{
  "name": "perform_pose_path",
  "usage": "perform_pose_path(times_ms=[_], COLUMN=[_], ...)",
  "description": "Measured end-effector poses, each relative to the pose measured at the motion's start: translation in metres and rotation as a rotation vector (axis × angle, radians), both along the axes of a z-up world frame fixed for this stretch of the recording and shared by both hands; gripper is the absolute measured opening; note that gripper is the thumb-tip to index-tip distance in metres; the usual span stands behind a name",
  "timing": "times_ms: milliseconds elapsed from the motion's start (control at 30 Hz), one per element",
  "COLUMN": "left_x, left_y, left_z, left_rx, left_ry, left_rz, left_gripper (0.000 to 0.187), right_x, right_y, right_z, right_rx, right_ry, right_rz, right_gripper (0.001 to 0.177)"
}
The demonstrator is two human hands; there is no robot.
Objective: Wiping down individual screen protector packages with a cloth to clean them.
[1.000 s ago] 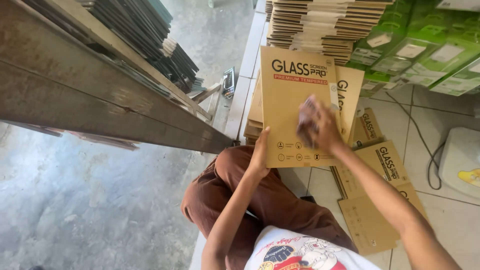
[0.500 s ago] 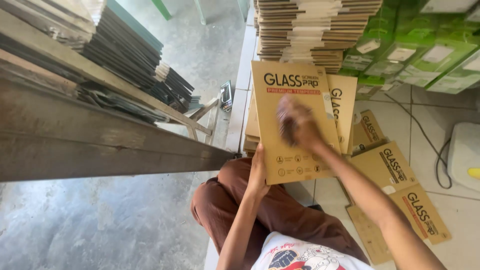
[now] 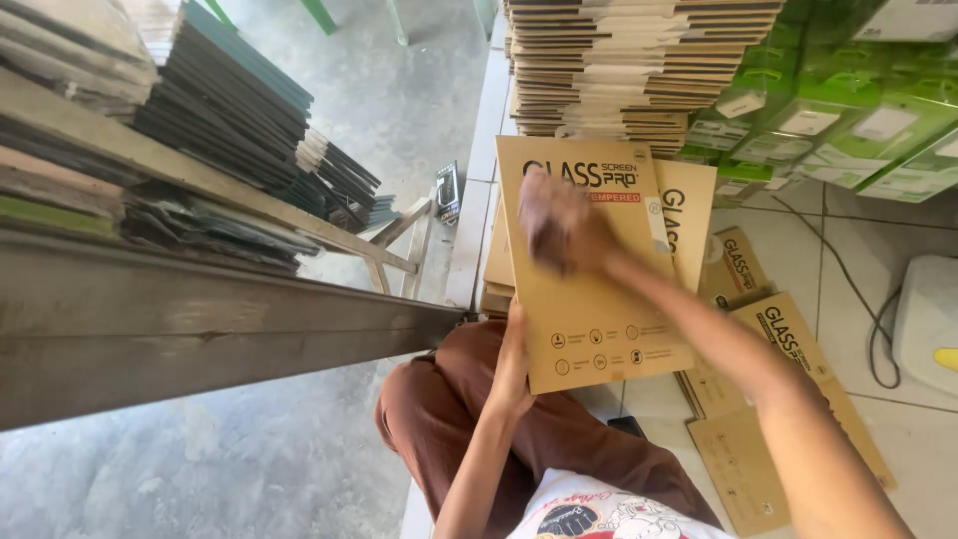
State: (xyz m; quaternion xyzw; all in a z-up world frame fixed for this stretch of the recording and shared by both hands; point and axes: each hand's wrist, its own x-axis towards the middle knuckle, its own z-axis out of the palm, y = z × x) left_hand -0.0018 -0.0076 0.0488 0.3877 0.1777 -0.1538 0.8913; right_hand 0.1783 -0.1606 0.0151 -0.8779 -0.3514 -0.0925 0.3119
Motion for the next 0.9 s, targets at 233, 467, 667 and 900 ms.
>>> perform_pose_path(times_ms=[233,467,667,900], left_x=[0.000,-0.010,-0.005,-0.011], left_y=[-0.013,-0.020,-0.015,-0.024], left_z=[-0.014,0.000,0.016,0.011], left_rx=[0.199,0.079,0.418,0.351], left_ry=[-0.078,-0.200,-0.289,-0.355], left_rz=[0.062,0.106,-0.010,-0.006], left_gripper=[0.068,0.072,0.093,0.092], right_x=[0.008,-0.015,0.087,0.028], right_y=[-0.005,-0.018,0.007,0.012], right_z=[-0.022,0.028,0.021,0.037], right_rx=[0.074,0.126,0.049,0.177], right_ry=[-0.034,-0.202,-0.080,-0.233], right_rz=[-0.148,0.634,0.251,0.450], right_gripper=[0.073,0.079,0.075,0.063])
